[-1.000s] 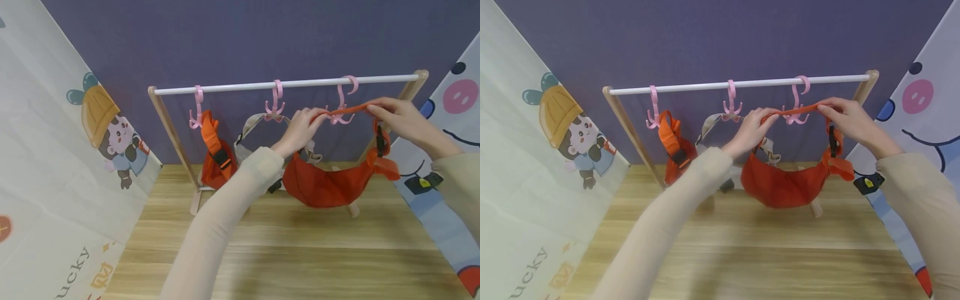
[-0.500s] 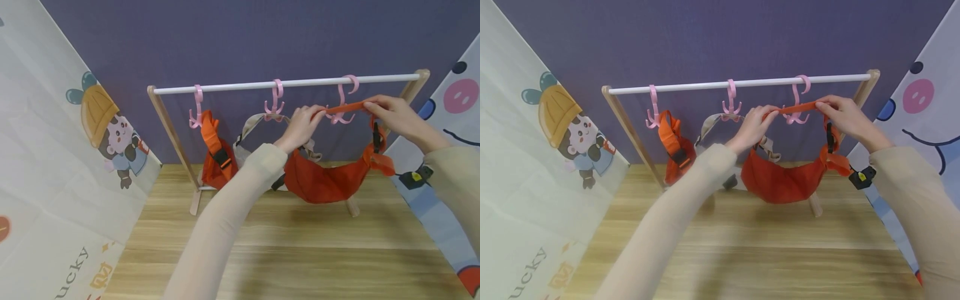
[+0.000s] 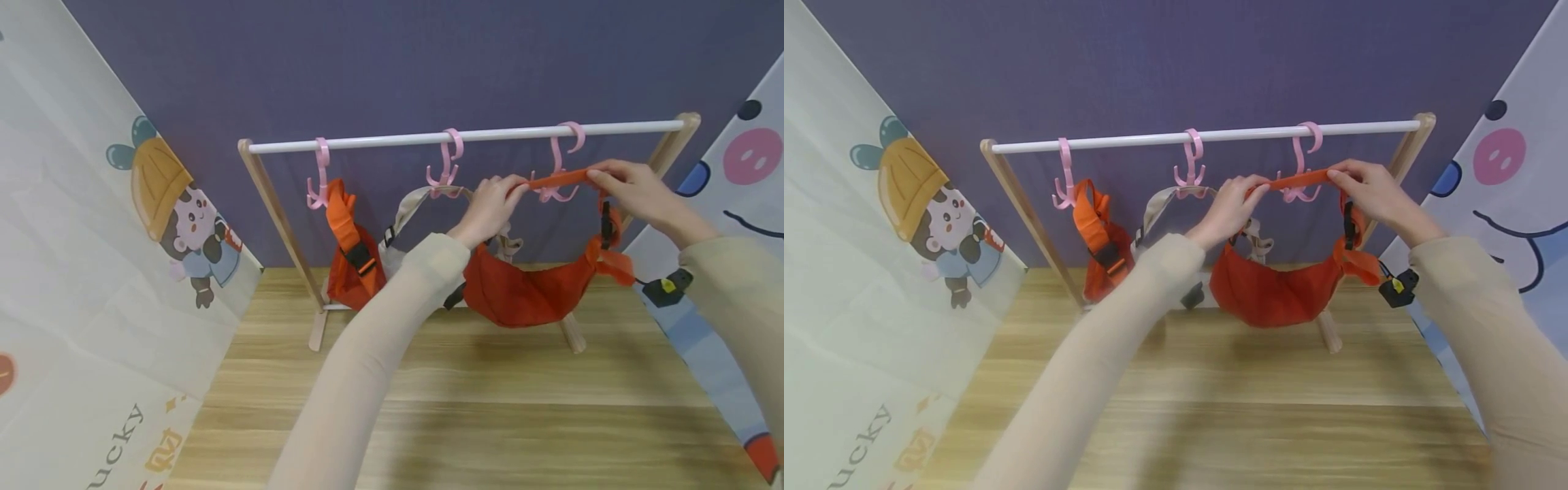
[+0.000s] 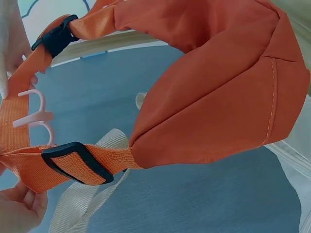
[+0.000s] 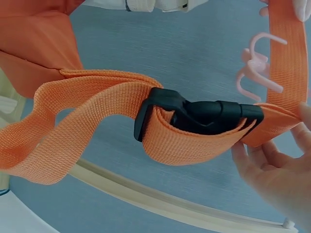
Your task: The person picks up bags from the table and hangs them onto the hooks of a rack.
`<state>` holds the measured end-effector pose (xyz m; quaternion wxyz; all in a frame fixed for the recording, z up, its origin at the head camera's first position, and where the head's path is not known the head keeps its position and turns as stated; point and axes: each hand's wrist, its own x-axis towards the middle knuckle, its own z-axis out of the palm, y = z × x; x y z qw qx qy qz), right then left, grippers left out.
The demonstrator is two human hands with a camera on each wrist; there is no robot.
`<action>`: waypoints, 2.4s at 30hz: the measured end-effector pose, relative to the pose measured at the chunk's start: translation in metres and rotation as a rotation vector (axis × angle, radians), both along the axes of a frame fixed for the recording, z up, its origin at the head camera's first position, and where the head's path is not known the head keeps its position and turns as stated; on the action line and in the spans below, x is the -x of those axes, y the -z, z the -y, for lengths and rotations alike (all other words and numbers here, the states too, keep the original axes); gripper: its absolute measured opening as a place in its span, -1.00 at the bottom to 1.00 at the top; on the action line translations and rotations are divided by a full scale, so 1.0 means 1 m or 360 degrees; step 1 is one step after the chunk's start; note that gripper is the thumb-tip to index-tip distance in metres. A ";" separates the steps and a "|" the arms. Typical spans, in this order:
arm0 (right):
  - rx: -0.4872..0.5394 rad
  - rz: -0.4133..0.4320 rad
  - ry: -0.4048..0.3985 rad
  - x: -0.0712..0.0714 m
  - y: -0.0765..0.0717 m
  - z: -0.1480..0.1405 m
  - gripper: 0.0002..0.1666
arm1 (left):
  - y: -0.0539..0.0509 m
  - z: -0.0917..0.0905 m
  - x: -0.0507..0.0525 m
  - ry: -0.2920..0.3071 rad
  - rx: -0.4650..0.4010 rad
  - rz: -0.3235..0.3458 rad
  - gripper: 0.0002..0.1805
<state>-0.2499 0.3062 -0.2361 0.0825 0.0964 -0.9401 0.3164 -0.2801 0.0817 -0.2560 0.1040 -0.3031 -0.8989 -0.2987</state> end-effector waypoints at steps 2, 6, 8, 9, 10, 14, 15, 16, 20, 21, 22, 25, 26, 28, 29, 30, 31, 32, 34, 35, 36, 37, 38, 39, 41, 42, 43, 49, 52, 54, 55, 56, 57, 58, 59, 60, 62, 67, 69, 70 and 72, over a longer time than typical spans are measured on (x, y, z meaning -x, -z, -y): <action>-0.0002 0.0007 0.0004 0.001 0.001 0.000 -0.42 | 0.001 0.000 0.001 -0.0006 0.0008 -0.0011 -0.66; 0.0001 0.0039 0.0007 0.000 0.003 0.001 -0.39 | 0.002 0.000 0.001 -0.0014 0.0034 -0.0011 -0.66; 0.0003 0.0053 0.0005 0.000 0.004 0.001 -0.38 | 0.003 -0.001 0.001 -0.0011 0.0050 -0.0015 -0.66; 0.0004 0.0058 0.0005 0.000 0.005 0.001 -0.38 | 0.003 -0.001 0.001 -0.0011 0.0059 -0.0014 -0.66; 0.0004 0.0062 0.0006 0.000 0.006 0.001 -0.38 | 0.004 -0.001 0.001 -0.0009 0.0067 -0.0015 -0.66; 0.0011 0.0063 -0.0003 0.001 0.009 -0.001 -0.38 | 0.005 -0.002 0.000 -0.0011 0.0100 -0.0034 -0.66; 0.0015 0.0064 -0.0007 0.001 0.009 -0.001 -0.38 | 0.006 -0.003 0.000 -0.0013 0.0106 -0.0036 -0.66; 0.0017 0.0064 -0.0010 0.001 0.010 -0.002 -0.38 | 0.006 -0.003 0.001 -0.0013 0.0116 -0.0045 -0.66; 0.0027 0.0059 -0.0022 0.001 0.013 -0.003 -0.38 | 0.007 -0.004 0.000 -0.0017 0.0133 -0.0038 -0.66; 0.0031 0.0058 -0.0022 0.001 0.013 -0.003 -0.38 | 0.007 -0.004 0.000 -0.0017 0.0134 -0.0036 -0.66; 0.0029 0.0052 -0.0021 0.001 0.014 -0.004 -0.38 | 0.007 -0.004 0.000 -0.0015 0.0130 -0.0035 -0.66; 0.0040 0.0047 -0.0022 0.001 0.015 -0.005 -0.39 | 0.008 -0.005 -0.001 -0.0013 0.0130 -0.0045 -0.67; 0.0040 0.0045 -0.0023 0.001 0.016 -0.005 -0.39 | 0.008 -0.005 -0.001 -0.0011 0.0127 -0.0049 -0.67; 0.0040 0.0048 -0.0022 0.001 0.016 -0.005 -0.39 | 0.009 -0.004 -0.002 -0.0015 0.0123 -0.0038 -0.66; 0.0040 0.0055 -0.0023 0.001 0.017 -0.005 -0.39 | 0.009 -0.005 -0.002 -0.0019 0.0121 -0.0030 -0.66; 0.0039 0.0059 -0.0021 0.001 0.017 -0.005 -0.39 | 0.010 -0.004 -0.002 -0.0018 0.0116 -0.0024 -0.66; 0.0039 0.0065 -0.0022 0.001 0.018 -0.005 -0.39 | 0.010 -0.004 -0.002 -0.0018 0.0111 -0.0010 -0.65; 0.0037 0.0070 -0.0020 0.001 0.018 -0.005 -0.38 | 0.011 -0.004 -0.002 -0.0017 0.0106 0.0002 -0.65; 0.0037 0.0080 -0.0018 0.001 0.019 -0.005 -0.38 | 0.012 -0.004 -0.003 -0.0013 0.0092 0.0029 -0.64; 0.0036 0.0082 -0.0018 0.001 0.019 -0.004 -0.38 | 0.012 -0.004 -0.003 -0.0010 0.0083 0.0036 -0.65; 0.0037 0.0083 -0.0018 0.001 0.019 -0.004 -0.37 | 0.012 -0.004 -0.003 -0.0006 0.0081 0.0043 -0.65; 0.0037 0.0084 -0.0020 0.001 0.020 -0.004 -0.37 | 0.013 -0.004 -0.003 -0.0006 0.0075 0.0051 -0.65; 0.0037 0.0082 -0.0021 0.001 0.020 -0.003 -0.37 | 0.013 -0.004 -0.003 -0.0007 0.0075 0.0053 -0.65; 0.0037 0.0081 -0.0022 0.001 0.020 -0.003 -0.37 | 0.014 -0.004 -0.003 -0.0010 0.0073 0.0055 -0.65; 0.0043 0.0078 -0.0028 0.001 0.021 -0.002 -0.36 | 0.015 -0.004 -0.003 -0.0007 0.0073 0.0047 -0.65; 0.0047 0.0081 -0.0031 0.002 0.022 -0.002 -0.36 | 0.016 -0.004 -0.003 -0.0005 0.0070 0.0051 -0.64; 0.0052 0.0084 -0.0036 0.002 0.023 -0.002 -0.36 | 0.017 -0.004 -0.003 -0.0003 0.0062 0.0060 -0.64; 0.0068 0.0093 -0.0052 0.002 0.026 -0.002 -0.35 | 0.021 -0.005 -0.003 0.0020 0.0020 0.0111 -0.63; 0.0066 0.0085 -0.0054 0.002 0.026 -0.003 -0.36 | 0.023 -0.005 -0.002 0.0017 -0.0007 0.0129 -0.62; 0.0055 0.0086 -0.0050 0.003 0.027 -0.002 -0.35 | 0.024 -0.005 -0.003 0.0017 -0.0034 0.0139 -0.61; 0.0052 0.0089 -0.0050 0.003 0.027 -0.002 -0.35 | 0.025 -0.005 -0.003 0.0020 -0.0048 0.0141 -0.61; 0.0043 0.0091 -0.0049 0.003 0.027 -0.002 -0.35 | 0.025 -0.005 -0.003 0.0020 -0.0061 0.0141 -0.60; 0.0033 0.0090 -0.0047 0.003 0.027 -0.001 -0.35 | 0.026 -0.005 -0.003 0.0024 -0.0076 0.0134 -0.60; 0.0025 0.0093 -0.0044 0.003 0.027 -0.001 -0.35 | 0.027 -0.005 -0.004 0.0023 -0.0088 0.0127 -0.60; 0.0017 0.0093 -0.0043 0.002 0.027 0.000 -0.35 | 0.028 -0.005 -0.004 0.0024 -0.0104 0.0127 -0.60; 0.0010 0.0094 -0.0045 0.002 0.026 0.000 -0.35 | 0.029 -0.005 -0.005 0.0022 -0.0120 0.0124 -0.59; 0.0008 0.0101 -0.0050 0.001 0.026 0.001 -0.35 | 0.031 -0.005 -0.005 0.0014 -0.0147 0.0128 -0.58; 0.0043 0.0156 -0.0055 0.000 0.023 0.003 -0.31 | 0.035 -0.005 -0.006 -0.0006 -0.0184 0.0143 -0.54; 0.0057 0.0173 -0.0054 0.000 0.023 0.003 -0.30 | 0.036 -0.005 -0.007 -0.0012 -0.0186 0.0141 -0.53; 0.0061 0.0178 -0.0053 0.000 0.023 0.003 -0.30 | 0.036 -0.005 -0.007 -0.0014 -0.0189 0.0140 -0.52; 0.0072 0.0183 -0.0055 0.000 0.023 0.003 -0.30 | 0.037 -0.005 -0.006 -0.0024 -0.0189 0.0136 -0.52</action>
